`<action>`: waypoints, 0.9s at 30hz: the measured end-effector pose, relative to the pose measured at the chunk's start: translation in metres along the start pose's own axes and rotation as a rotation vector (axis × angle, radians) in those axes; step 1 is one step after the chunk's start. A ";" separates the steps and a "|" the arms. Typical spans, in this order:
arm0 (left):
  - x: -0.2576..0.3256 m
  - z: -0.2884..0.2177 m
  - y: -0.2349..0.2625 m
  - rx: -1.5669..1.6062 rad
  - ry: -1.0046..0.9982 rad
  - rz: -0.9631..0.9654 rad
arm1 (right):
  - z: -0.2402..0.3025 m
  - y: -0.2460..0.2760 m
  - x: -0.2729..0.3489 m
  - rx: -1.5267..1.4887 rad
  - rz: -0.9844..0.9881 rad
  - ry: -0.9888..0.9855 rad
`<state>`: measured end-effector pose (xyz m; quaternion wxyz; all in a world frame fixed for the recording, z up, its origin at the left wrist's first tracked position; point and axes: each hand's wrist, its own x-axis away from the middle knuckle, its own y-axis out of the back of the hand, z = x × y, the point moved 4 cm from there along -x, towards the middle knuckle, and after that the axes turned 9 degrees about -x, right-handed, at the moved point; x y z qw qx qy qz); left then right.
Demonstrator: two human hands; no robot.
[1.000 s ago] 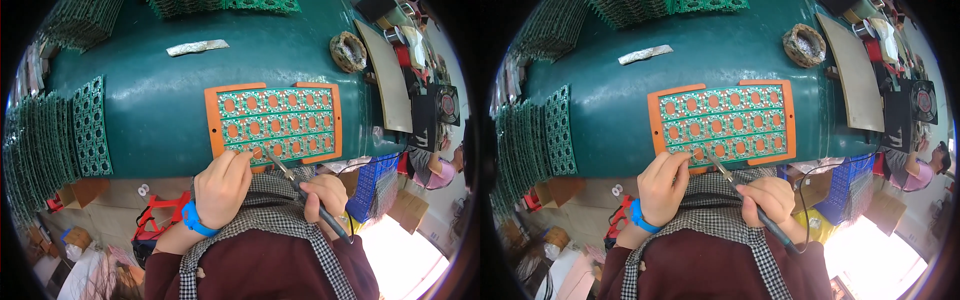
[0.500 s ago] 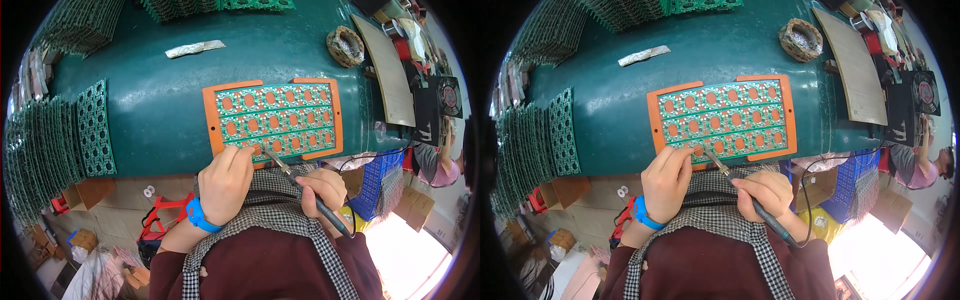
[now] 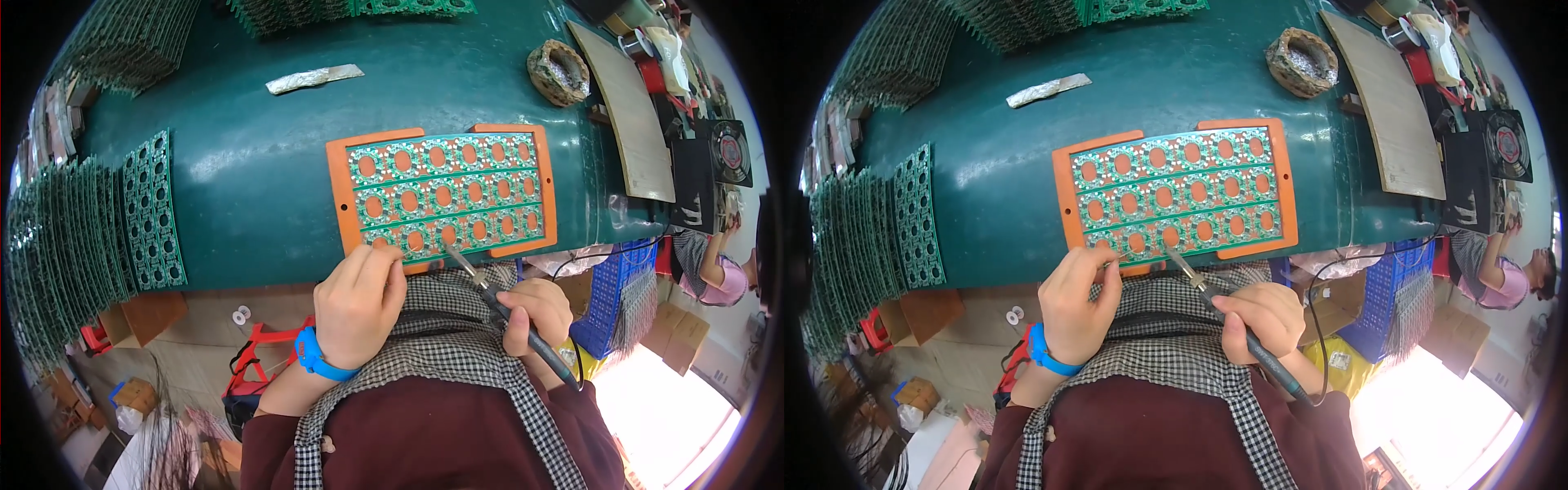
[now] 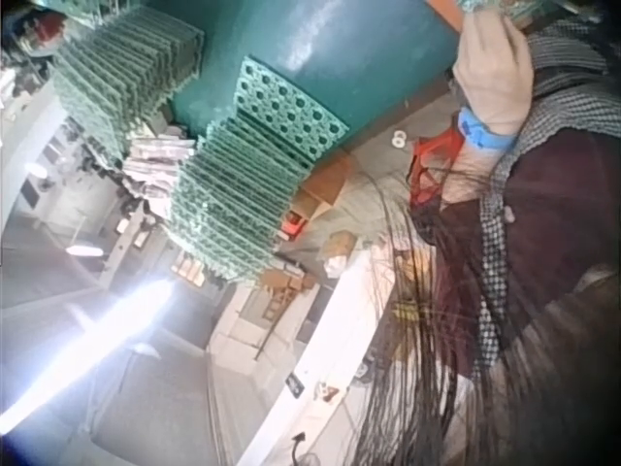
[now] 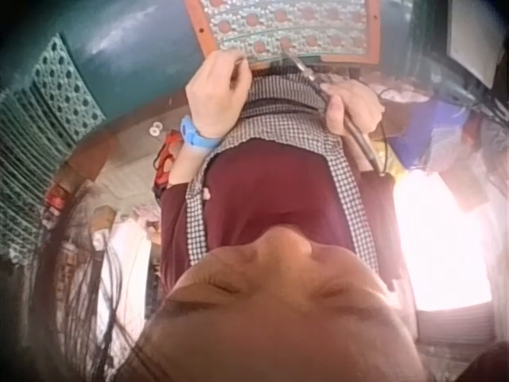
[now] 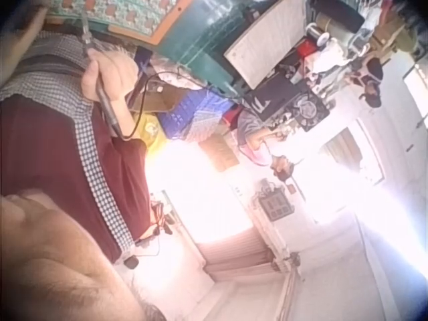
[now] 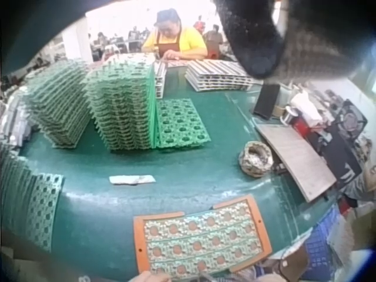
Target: The person solders circuit board panels held in a fixture using a soldering iron and solder wire, removes the completed panel, stacks it onto a pile, and loads a new panel into the fixture to solder.
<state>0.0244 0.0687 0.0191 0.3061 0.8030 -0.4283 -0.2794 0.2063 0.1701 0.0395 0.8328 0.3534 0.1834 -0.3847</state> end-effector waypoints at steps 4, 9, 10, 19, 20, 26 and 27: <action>0.000 -0.005 -0.002 -0.021 -0.106 0.008 | 0.001 -0.001 0.001 0.008 0.004 -0.008; -0.001 -0.011 -0.006 -0.028 -0.169 0.035 | 0.001 0.003 0.004 0.005 -0.061 0.017; -0.001 -0.012 -0.007 -0.026 -0.170 0.035 | 0.002 0.004 0.004 0.008 -0.061 0.018; 0.002 -0.007 0.006 -0.070 -0.149 -0.006 | 0.003 0.004 0.006 -0.036 -0.026 0.013; 0.004 -0.002 0.009 -0.087 -0.096 -0.029 | 0.004 0.002 0.004 -0.076 0.004 0.035; 0.010 0.007 0.006 -0.070 -0.010 -0.027 | 0.004 -0.014 -0.005 -0.115 0.083 0.067; 0.010 0.007 0.006 -0.056 -0.014 -0.039 | 0.004 -0.016 -0.006 -0.107 0.075 0.064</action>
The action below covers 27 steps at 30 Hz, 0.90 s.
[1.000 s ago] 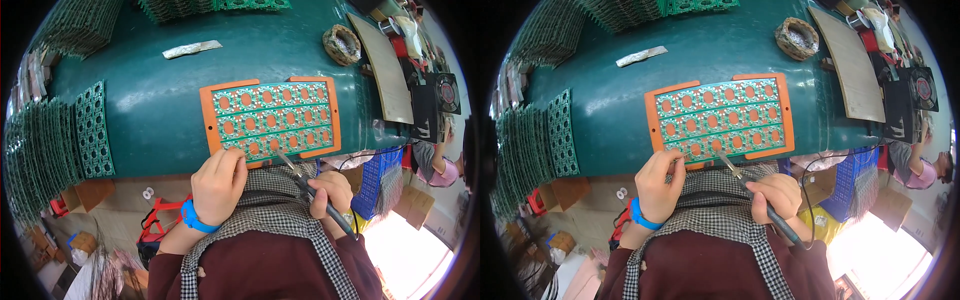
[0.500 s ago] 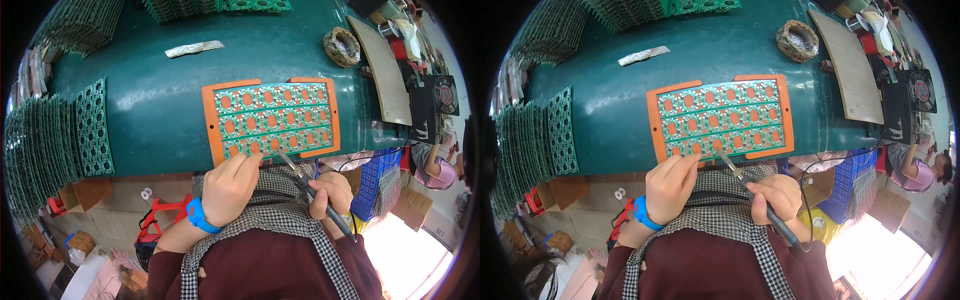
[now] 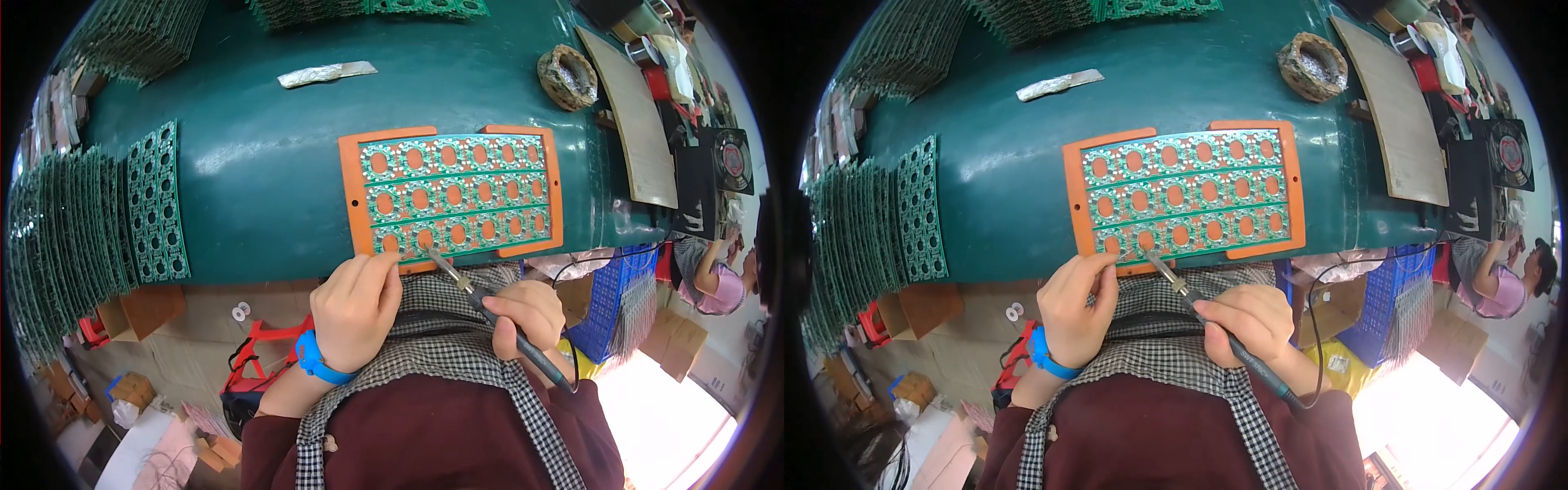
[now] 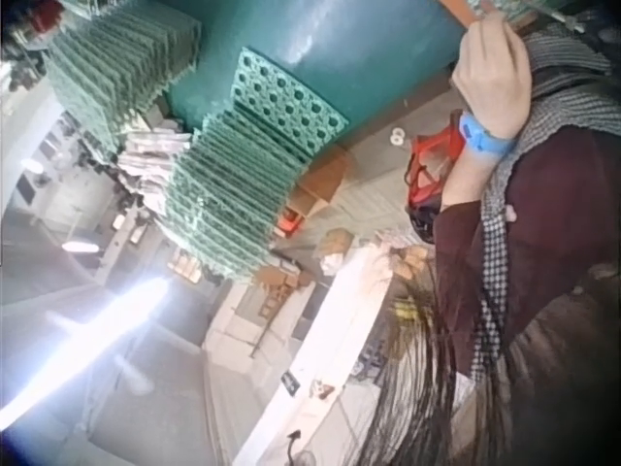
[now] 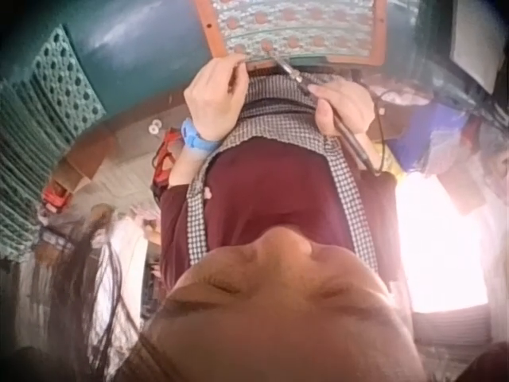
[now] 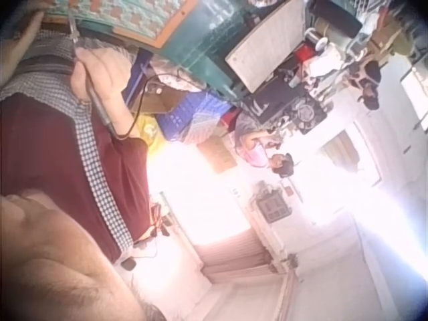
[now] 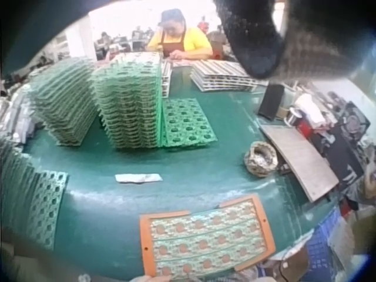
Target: The person solders circuit board panels held in a fixture using a soldering iron and solder wire, removes the completed panel, stacks it onto a pile, and loads a new panel into the fixture to solder.
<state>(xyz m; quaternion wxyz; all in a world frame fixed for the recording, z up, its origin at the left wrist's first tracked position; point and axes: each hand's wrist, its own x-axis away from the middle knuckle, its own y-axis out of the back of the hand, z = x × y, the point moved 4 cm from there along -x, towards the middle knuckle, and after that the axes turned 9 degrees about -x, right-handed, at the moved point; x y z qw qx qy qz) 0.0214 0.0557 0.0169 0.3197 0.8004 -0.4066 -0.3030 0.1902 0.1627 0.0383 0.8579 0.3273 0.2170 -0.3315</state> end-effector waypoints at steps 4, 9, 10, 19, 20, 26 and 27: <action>0.000 0.002 0.000 -0.021 -0.009 -0.014 | -0.002 -0.004 0.000 0.009 -0.006 -0.010; -0.001 0.001 -0.002 -0.036 -0.032 -0.002 | -0.002 -0.007 0.000 0.032 -0.001 -0.025; -0.001 0.001 -0.002 -0.035 -0.032 -0.003 | -0.001 -0.007 0.000 0.035 -0.006 -0.024; -0.004 -0.001 0.002 -0.094 -0.111 0.018 | -0.004 -0.007 -0.003 -0.002 0.028 -0.029; -0.005 -0.001 0.005 -0.097 -0.088 0.007 | -0.005 -0.006 -0.004 -0.002 0.028 -0.030; -0.022 0.005 0.008 -0.099 0.008 -0.069 | -0.013 0.000 -0.015 0.009 -0.078 -0.105; -0.024 0.005 0.006 -0.102 0.003 -0.070 | -0.013 0.000 -0.018 0.003 -0.077 -0.106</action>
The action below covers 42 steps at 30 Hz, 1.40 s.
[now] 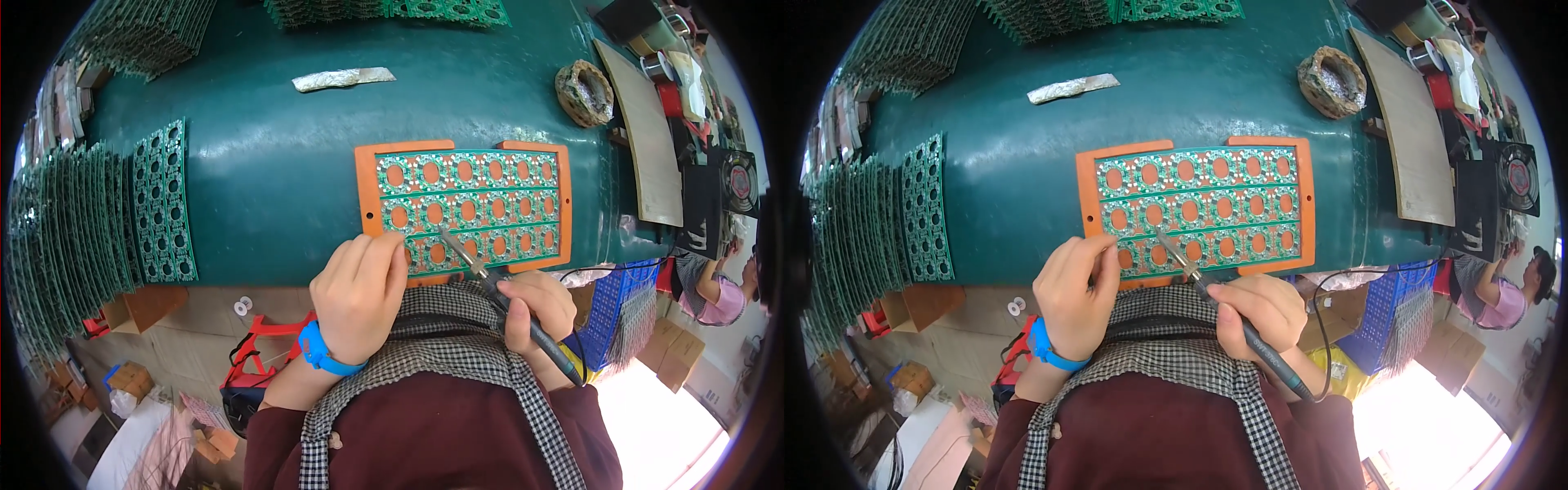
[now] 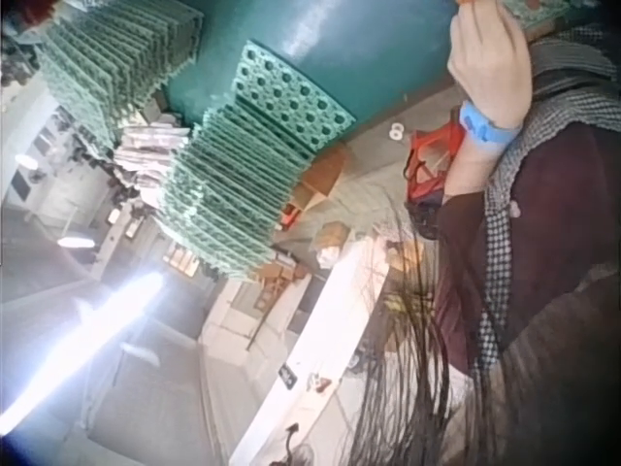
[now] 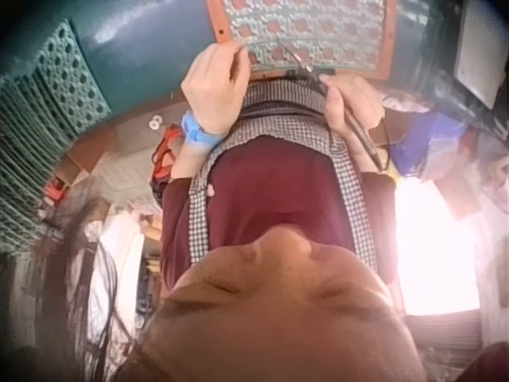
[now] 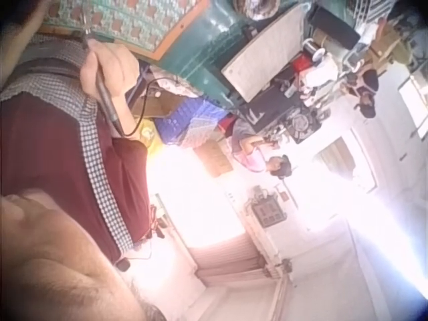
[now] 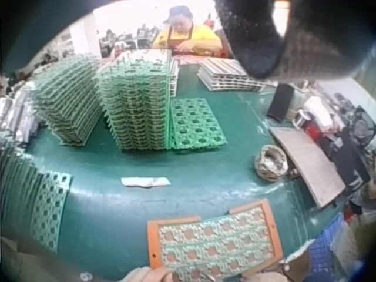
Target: The person solders circuit board panels held in a fixture using a soldering iron and solder wire, removes the completed panel, stacks it onto a pile, and loads a new panel into the fixture to solder.
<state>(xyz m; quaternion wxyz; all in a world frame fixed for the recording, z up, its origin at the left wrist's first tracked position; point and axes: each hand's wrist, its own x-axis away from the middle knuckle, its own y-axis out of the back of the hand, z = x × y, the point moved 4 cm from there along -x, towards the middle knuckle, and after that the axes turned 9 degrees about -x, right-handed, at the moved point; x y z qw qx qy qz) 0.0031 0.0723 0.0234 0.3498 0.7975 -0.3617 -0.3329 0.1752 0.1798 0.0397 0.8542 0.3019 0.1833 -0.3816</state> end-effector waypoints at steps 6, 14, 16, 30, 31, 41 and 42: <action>-0.008 -0.002 -0.012 0.005 0.001 0.015 | -0.006 -0.006 -0.010 0.042 0.095 -0.039; -0.011 -0.001 -0.012 0.068 0.041 0.025 | -0.010 -0.010 -0.011 0.004 0.111 0.008; -0.013 -0.001 -0.012 0.051 0.011 0.054 | -0.011 -0.010 -0.013 0.001 0.113 0.008; -0.046 0.009 -0.015 0.012 0.041 -0.037 | -0.022 -0.011 -0.042 0.051 0.066 -0.099; -0.047 0.009 -0.017 0.006 0.050 -0.033 | -0.023 -0.012 -0.043 0.042 0.072 -0.099; -0.047 0.010 -0.020 -0.013 -0.050 0.010 | -0.025 -0.016 -0.043 0.029 0.114 -0.045; -0.047 0.009 -0.017 -0.012 -0.050 0.009 | -0.025 -0.015 -0.044 0.030 0.114 -0.044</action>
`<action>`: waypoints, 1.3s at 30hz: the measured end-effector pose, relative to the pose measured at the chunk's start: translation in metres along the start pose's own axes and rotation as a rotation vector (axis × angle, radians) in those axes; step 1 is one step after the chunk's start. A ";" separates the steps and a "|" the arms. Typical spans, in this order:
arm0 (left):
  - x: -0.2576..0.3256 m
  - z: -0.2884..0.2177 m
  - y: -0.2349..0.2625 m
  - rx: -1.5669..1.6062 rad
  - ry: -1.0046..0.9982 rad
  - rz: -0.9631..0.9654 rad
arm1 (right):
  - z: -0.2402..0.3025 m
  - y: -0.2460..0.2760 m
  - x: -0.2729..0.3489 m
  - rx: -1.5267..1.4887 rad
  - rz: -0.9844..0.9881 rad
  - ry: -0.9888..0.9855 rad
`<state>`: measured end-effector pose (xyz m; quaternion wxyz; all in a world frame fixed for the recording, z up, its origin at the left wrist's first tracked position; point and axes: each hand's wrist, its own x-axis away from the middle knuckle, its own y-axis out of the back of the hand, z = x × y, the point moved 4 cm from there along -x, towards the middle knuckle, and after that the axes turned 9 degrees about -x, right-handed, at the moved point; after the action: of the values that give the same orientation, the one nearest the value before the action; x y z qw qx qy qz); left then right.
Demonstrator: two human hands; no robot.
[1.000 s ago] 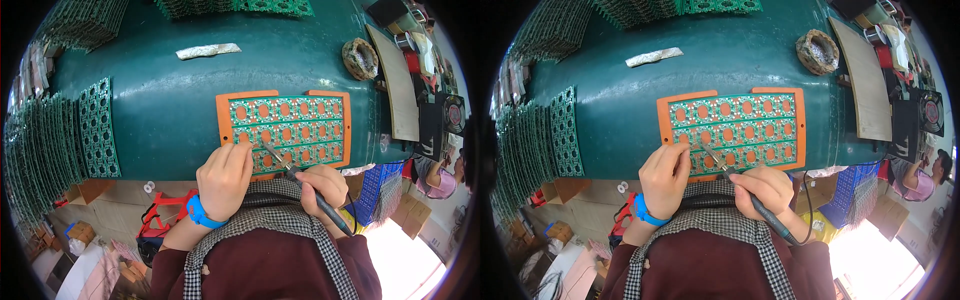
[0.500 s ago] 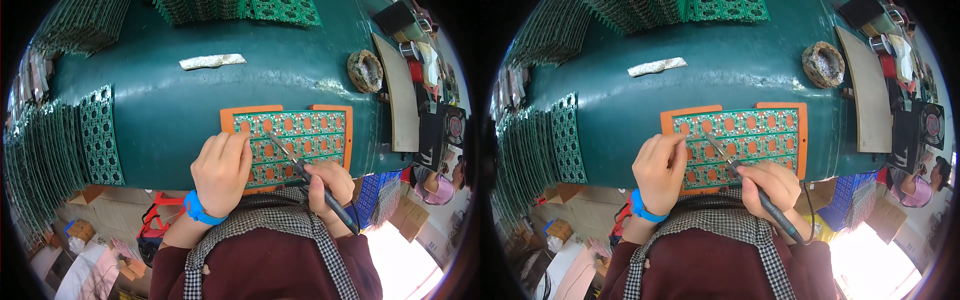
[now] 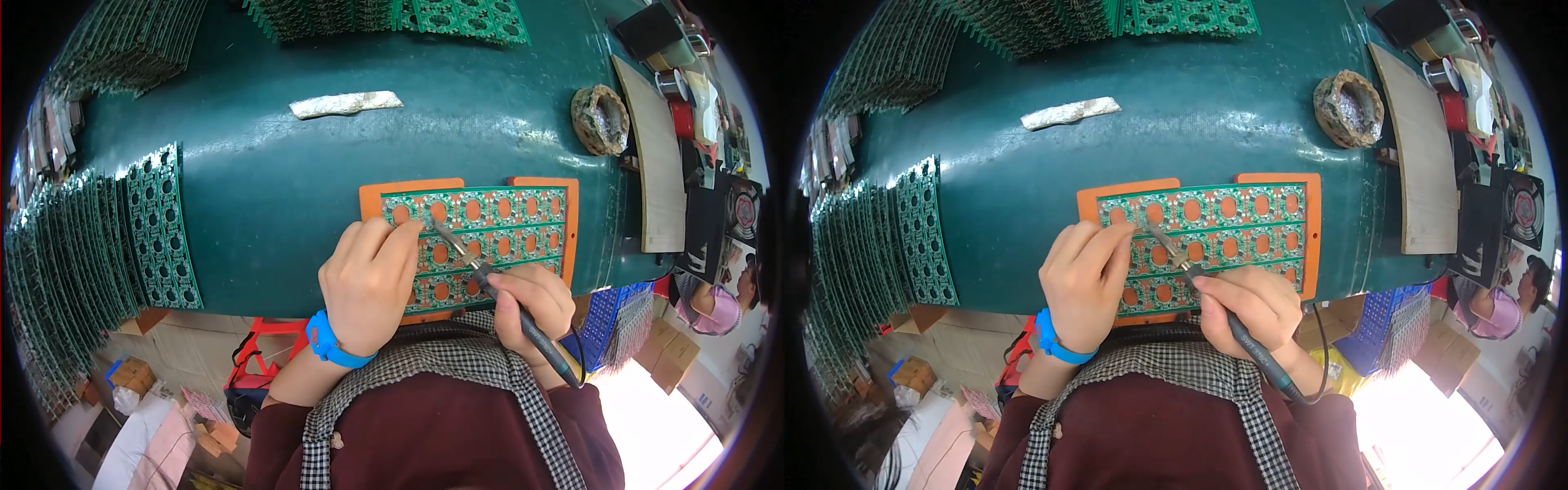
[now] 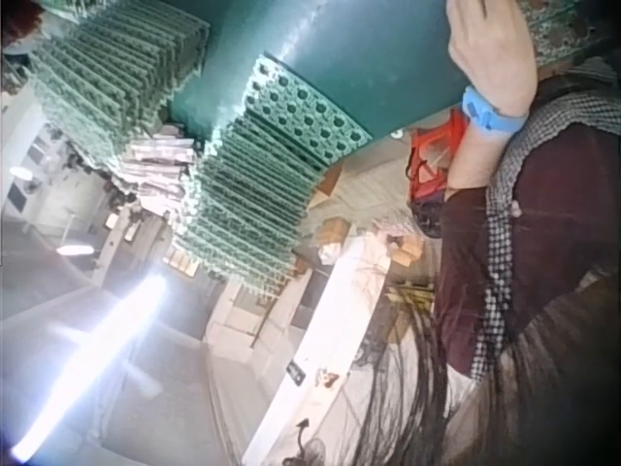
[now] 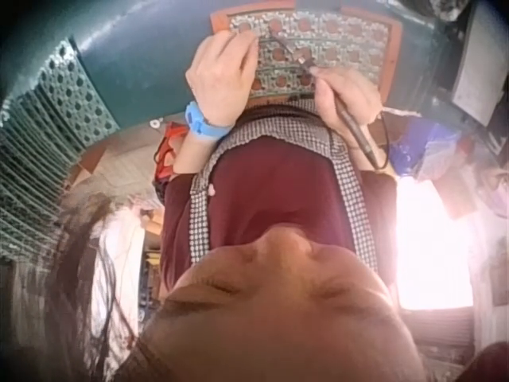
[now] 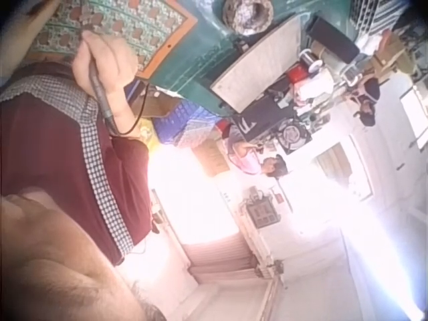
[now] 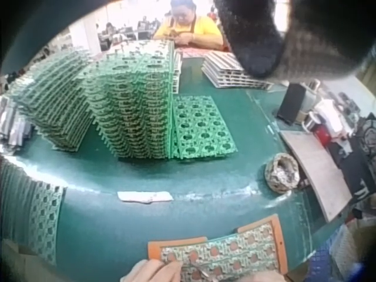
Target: The person solders circuit board panels held in a fixture using a soldering iron and solder wire, removes the completed panel, stacks it onto a pile, and loads a new panel into the fixture to solder.
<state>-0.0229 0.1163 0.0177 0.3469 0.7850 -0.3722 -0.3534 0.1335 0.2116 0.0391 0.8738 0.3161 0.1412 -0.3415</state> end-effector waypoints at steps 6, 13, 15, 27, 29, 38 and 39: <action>-0.002 0.009 0.010 -0.036 0.135 -0.024 | 0.005 0.000 -0.007 -0.006 -0.054 0.031; -0.004 0.009 0.002 0.040 0.131 -0.020 | 0.000 -0.013 -0.013 -0.017 -0.014 -0.016; -0.004 0.010 0.001 0.054 0.122 -0.017 | 0.001 -0.014 -0.012 -0.028 -0.014 -0.032; 0.024 0.007 0.012 0.179 0.126 0.086 | 0.016 -0.005 0.008 -0.009 0.015 0.056; 0.026 0.006 0.011 0.187 0.118 0.086 | 0.017 -0.006 0.009 -0.005 0.013 0.056; 0.030 0.001 0.015 0.115 0.050 0.084 | 0.022 -0.008 0.019 -0.009 -0.009 0.080; 0.032 0.002 0.017 0.099 0.074 0.085 | 0.024 -0.006 0.021 -0.012 0.008 0.087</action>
<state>-0.0149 0.0812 0.0213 0.3360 0.7971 -0.4091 -0.2905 0.1454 0.1822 0.0449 0.8701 0.3260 0.1796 -0.3232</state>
